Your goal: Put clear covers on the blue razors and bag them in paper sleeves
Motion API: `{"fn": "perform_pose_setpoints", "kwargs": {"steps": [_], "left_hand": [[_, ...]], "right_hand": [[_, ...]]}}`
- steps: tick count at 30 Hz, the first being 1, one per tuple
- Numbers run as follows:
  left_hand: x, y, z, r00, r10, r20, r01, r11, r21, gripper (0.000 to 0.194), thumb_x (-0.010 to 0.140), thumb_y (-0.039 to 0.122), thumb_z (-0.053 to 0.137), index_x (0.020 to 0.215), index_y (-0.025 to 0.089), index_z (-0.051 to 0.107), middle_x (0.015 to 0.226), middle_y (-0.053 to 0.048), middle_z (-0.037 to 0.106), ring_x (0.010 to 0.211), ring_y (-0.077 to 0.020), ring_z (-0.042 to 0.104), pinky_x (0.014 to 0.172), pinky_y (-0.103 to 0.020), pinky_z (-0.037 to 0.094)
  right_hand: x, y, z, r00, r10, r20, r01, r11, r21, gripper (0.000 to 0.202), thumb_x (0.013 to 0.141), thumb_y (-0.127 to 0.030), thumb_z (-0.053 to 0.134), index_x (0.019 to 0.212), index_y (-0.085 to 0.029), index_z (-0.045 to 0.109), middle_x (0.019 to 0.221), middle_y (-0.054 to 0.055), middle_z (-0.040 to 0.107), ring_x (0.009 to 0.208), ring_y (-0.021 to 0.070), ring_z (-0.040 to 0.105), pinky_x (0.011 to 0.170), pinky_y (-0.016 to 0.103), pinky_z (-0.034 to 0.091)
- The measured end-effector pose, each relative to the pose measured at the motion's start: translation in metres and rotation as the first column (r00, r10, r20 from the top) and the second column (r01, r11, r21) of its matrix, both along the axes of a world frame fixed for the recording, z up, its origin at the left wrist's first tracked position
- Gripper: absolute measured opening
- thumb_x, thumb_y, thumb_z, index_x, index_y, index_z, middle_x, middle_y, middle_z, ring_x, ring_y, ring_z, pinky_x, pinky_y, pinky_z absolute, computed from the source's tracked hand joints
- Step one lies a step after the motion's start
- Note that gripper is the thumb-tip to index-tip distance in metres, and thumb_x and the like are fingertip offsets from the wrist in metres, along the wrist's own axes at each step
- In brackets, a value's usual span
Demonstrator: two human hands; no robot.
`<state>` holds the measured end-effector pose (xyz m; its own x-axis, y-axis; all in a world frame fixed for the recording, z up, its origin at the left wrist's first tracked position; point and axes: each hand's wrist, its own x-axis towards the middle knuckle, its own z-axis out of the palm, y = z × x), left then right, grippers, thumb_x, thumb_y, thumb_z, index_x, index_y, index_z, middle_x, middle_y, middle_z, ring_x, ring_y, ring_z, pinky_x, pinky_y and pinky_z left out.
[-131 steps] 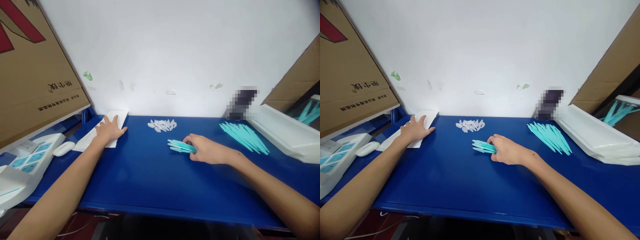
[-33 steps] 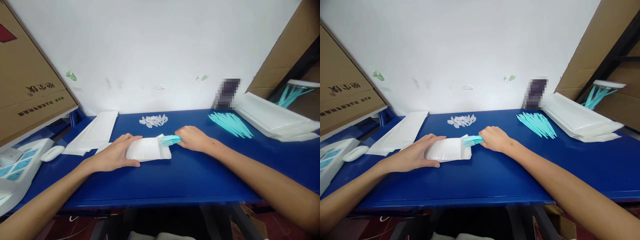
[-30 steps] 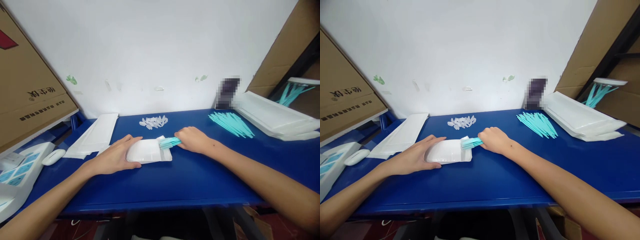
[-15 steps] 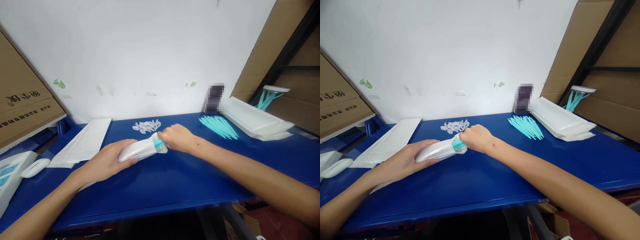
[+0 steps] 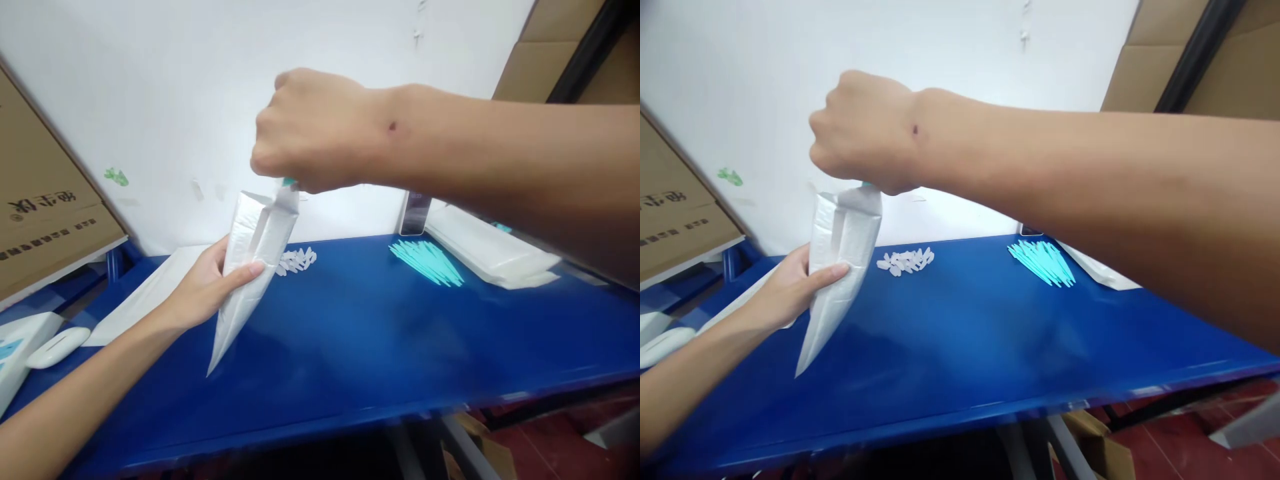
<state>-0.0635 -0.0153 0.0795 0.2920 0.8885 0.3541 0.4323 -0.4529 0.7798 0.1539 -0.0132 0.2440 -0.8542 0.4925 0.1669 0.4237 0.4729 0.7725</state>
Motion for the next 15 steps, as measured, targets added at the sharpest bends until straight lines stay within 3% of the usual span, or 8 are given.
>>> {"fn": "perform_pose_setpoints", "kwargs": {"steps": [3, 6, 9, 10, 12, 15], "left_hand": [[0.001, 0.003, -0.009, 1.0, 0.008, 0.004, -0.008, 1.0, 0.017, 0.065, 0.082, 0.062, 0.071, 0.131, 0.02, 0.063, 0.109, -0.008, 0.074, 0.093, -0.0291, 0.07, 0.074, -0.032, 0.058], [0.002, 0.005, -0.014, 1.0, -0.01, -0.029, 0.011, 1.0, 0.022, 0.068, 0.082, 0.064, 0.07, 0.132, 0.019, 0.062, 0.107, -0.008, 0.074, 0.095, -0.0299, 0.07, 0.076, -0.033, 0.058], [0.005, 0.003, -0.017, 0.995, -0.077, -0.064, 0.078, 0.997, 0.016, 0.071, 0.081, 0.064, 0.072, 0.133, 0.018, 0.061, 0.109, -0.009, 0.073, 0.097, -0.0309, 0.069, 0.078, -0.034, 0.058], [0.006, 0.002, -0.017, 0.991, -0.113, -0.076, 0.115, 0.993, 0.015, 0.072, 0.08, 0.063, 0.073, 0.134, 0.018, 0.06, 0.111, -0.01, 0.073, 0.098, -0.0311, 0.069, 0.08, -0.035, 0.058], [0.007, 0.0, -0.017, 0.974, -0.207, -0.091, 0.209, 0.978, 0.007, 0.078, 0.078, 0.065, 0.075, 0.139, 0.019, 0.057, 0.12, -0.011, 0.071, 0.103, -0.0324, 0.068, 0.083, -0.037, 0.058], [-0.002, 0.006, -0.017, 0.936, -0.348, -0.056, 0.344, 0.937, -0.064, 0.097, 0.075, 0.079, 0.067, 0.151, 0.024, 0.046, 0.137, -0.014, 0.063, 0.119, -0.0365, 0.063, 0.092, -0.04, 0.056]], "right_hand": [[0.008, 0.003, -0.001, 0.998, -0.038, 0.052, 0.034, 0.997, 0.066, 0.025, 0.084, -0.008, 0.048, 0.059, -0.009, 0.041, 0.049, -0.013, 0.042, 0.099, 0.0201, 0.069, 0.065, 0.024, 0.039], [0.014, 0.008, -0.01, 0.999, -0.03, 0.018, 0.03, 0.999, 0.013, 0.003, 0.083, -0.013, 0.06, 0.081, -0.011, 0.059, 0.06, -0.012, 0.053, 0.097, 0.0232, 0.07, 0.071, 0.031, 0.043], [0.015, 0.008, -0.03, 0.993, 0.102, -0.061, -0.112, 0.975, -0.19, 0.038, 0.08, -0.04, 0.076, 0.107, -0.017, 0.064, 0.067, -0.009, 0.058, 0.093, 0.0244, 0.071, 0.087, 0.045, 0.046], [0.014, 0.007, -0.038, 0.988, 0.131, -0.087, -0.149, 0.955, -0.256, 0.042, 0.078, -0.046, 0.078, 0.107, -0.019, 0.065, 0.068, -0.009, 0.06, 0.092, 0.0242, 0.071, 0.092, 0.049, 0.044], [0.013, 0.001, -0.051, 0.975, 0.167, -0.143, -0.209, 0.91, -0.358, 0.031, 0.084, -0.048, 0.074, 0.094, -0.02, 0.066, 0.069, -0.007, 0.062, 0.091, 0.0234, 0.072, 0.096, 0.05, 0.044], [0.019, -0.009, -0.056, 0.969, 0.104, -0.225, -0.206, 0.843, -0.497, 0.031, 0.093, -0.041, 0.066, 0.075, -0.016, 0.063, 0.068, -0.003, 0.064, 0.086, 0.0206, 0.071, 0.087, 0.041, 0.05]]}}
